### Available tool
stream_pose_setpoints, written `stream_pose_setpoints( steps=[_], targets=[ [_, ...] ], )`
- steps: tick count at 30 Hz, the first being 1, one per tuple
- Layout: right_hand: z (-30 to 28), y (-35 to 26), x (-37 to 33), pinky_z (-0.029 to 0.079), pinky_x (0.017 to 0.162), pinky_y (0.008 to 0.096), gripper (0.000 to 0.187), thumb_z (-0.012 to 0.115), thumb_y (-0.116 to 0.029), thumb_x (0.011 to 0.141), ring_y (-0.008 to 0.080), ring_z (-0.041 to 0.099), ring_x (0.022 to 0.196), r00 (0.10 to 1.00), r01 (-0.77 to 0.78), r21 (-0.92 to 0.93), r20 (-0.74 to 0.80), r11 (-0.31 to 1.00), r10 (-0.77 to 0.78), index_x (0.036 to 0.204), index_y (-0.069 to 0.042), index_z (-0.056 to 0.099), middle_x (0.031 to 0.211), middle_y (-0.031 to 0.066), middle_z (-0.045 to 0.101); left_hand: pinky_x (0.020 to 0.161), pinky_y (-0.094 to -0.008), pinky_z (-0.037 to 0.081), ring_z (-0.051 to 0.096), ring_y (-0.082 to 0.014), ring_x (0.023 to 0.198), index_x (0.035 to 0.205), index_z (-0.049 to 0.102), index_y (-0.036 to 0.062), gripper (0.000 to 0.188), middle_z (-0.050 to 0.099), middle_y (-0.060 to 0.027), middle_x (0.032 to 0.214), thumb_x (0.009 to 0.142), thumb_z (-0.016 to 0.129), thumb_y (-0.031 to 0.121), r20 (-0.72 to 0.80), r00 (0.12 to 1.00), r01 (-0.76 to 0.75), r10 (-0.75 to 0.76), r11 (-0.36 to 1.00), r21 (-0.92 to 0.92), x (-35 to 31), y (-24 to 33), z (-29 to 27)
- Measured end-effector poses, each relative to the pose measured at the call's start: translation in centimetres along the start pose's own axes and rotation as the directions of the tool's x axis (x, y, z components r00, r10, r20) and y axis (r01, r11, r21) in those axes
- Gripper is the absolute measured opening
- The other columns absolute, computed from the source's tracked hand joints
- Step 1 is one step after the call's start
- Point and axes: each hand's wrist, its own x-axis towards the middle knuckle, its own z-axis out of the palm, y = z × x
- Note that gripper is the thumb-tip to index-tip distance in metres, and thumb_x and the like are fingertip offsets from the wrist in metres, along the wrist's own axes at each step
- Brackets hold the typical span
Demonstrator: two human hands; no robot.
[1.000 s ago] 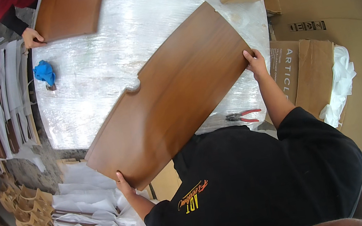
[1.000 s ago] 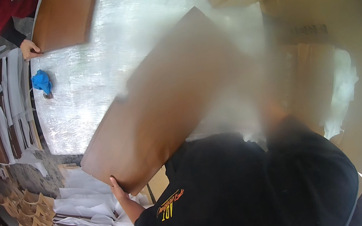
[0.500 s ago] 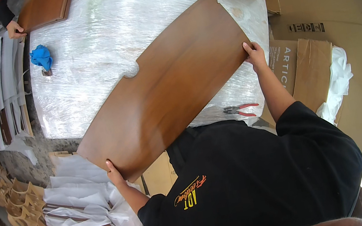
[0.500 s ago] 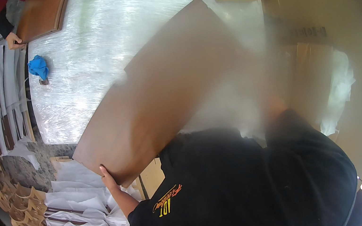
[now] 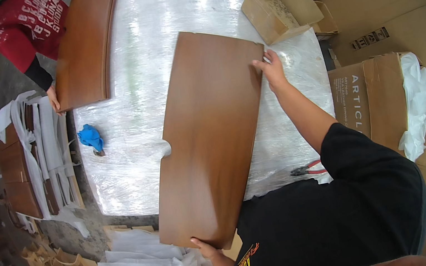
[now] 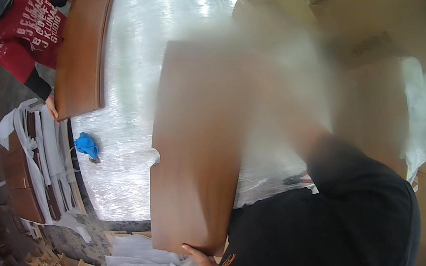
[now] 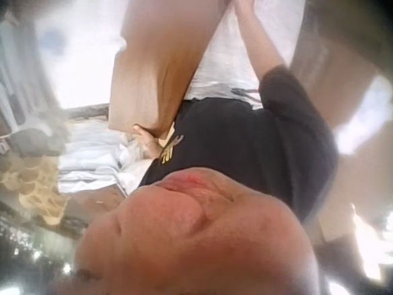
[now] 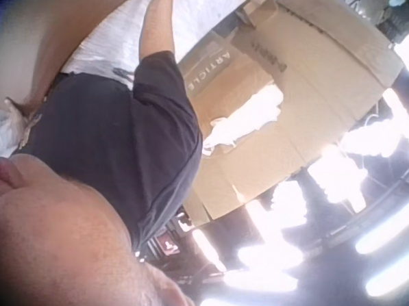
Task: The person uses red-handled pliers to trim the edges of brown wooden panels on a workbench. They repeatedly pick up panels, trim edges, and place them back on the table while coworkers handle similar panels nearby.
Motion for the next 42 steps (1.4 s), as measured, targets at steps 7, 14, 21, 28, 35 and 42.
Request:
stream_pose_setpoints(
  steps=[7, 14, 21, 28, 35, 42],
  targets=[
    [4.8, -1.8, -4.4, 0.042, 0.116, 0.0458, 0.079, 0.079, -0.021, 0.091, 0.0314, 0.052, 0.14, 0.921, -0.234, 0.036, 0.329, 0.972, 0.209, 0.154, 0.004, 0.038, 0.153, 0.0209, 0.05, 0.119, -0.0512, 0.038, 0.046, -0.0382, 0.143, 0.155, 0.035, -0.0081, 0.109, 0.041, -0.0215, 0.16, 0.093, 0.055, 0.078, 0.035, 0.997, 0.065, -0.062, 0.992, -0.104, -4.0, 6.7, 12.1],
    [8.2, -5.7, -15.7, 0.035, 0.12, 0.0491, 0.083, 0.073, -0.022, 0.099, 0.0331, 0.044, 0.145, 0.791, -0.537, 0.135, 0.425, 0.833, 0.441, 0.164, -0.009, 0.024, 0.158, 0.0178, 0.046, 0.12, -0.048, 0.036, 0.043, -0.0357, 0.145, 0.158, 0.033, -0.0051, 0.109, 0.038, -0.0181, 0.163, 0.092, 0.053, 0.08, 0.083, 0.989, 0.129, -0.123, 0.989, -0.069, -4.0, 12.4, 20.3],
    [12.8, -6.4, -5.9, 0.034, 0.121, 0.043, 0.075, 0.066, -0.013, 0.101, 0.03, 0.044, 0.146, 0.882, -0.326, 0.141, 0.4, 0.935, 0.248, 0.165, -0.011, 0.027, 0.159, 0.0168, 0.045, 0.109, -0.0472, 0.049, 0.053, -0.0363, 0.135, 0.152, 0.037, -0.0108, 0.095, 0.046, -0.0232, 0.153, 0.099, 0.058, 0.066, 0.221, 0.974, 0.07, -0.052, 0.995, -0.077, -2.3, 14.7, 28.8],
    [20.4, -8.5, 6.7, 0.041, 0.115, 0.0406, 0.066, 0.064, -0.013, 0.102, 0.0286, 0.051, 0.14, 0.929, -0.177, 0.127, 0.35, 0.976, 0.123, 0.161, -0.008, 0.035, 0.153, 0.0175, 0.052, 0.1, -0.0482, 0.056, 0.056, -0.0358, 0.132, 0.155, 0.035, 0.0021, 0.082, 0.048, -0.0196, 0.15, 0.1, 0.066, 0.053, 0.488, 0.872, 0.007, 0.043, 0.995, -0.098, -0.5, 20.5, 38.8],
    [27.3, -11.5, 17.7, 0.049, 0.107, 0.0421, 0.056, 0.065, -0.015, 0.102, 0.029, 0.061, 0.128, 0.936, -0.185, 0.141, 0.326, 0.972, 0.131, 0.152, 0.001, 0.045, 0.142, 0.0193, 0.061, 0.098, -0.05, 0.06, 0.06, -0.0378, 0.127, 0.149, 0.036, -0.0062, 0.079, 0.049, -0.0262, 0.144, 0.101, 0.064, 0.05, 0.631, 0.773, -0.02, 0.057, 0.998, -0.065, 2.5, 27.1, 47.7],
    [29.7, -13.0, 23.9, 0.049, 0.106, 0.0441, 0.05, 0.067, -0.024, 0.102, 0.0288, 0.063, 0.125, 0.922, -0.237, -0.02, 0.31, 0.971, 0.232, 0.146, -0.003, 0.053, 0.138, 0.0164, 0.065, 0.098, -0.0531, 0.062, 0.062, -0.0432, 0.124, 0.144, 0.035, -0.0151, 0.078, 0.048, -0.0314, 0.141, 0.103, 0.064, 0.044, 0.64, 0.766, 0.0, 0.061, 0.995, -0.095, 3.9, 30.1, 53.9]
  ],
)
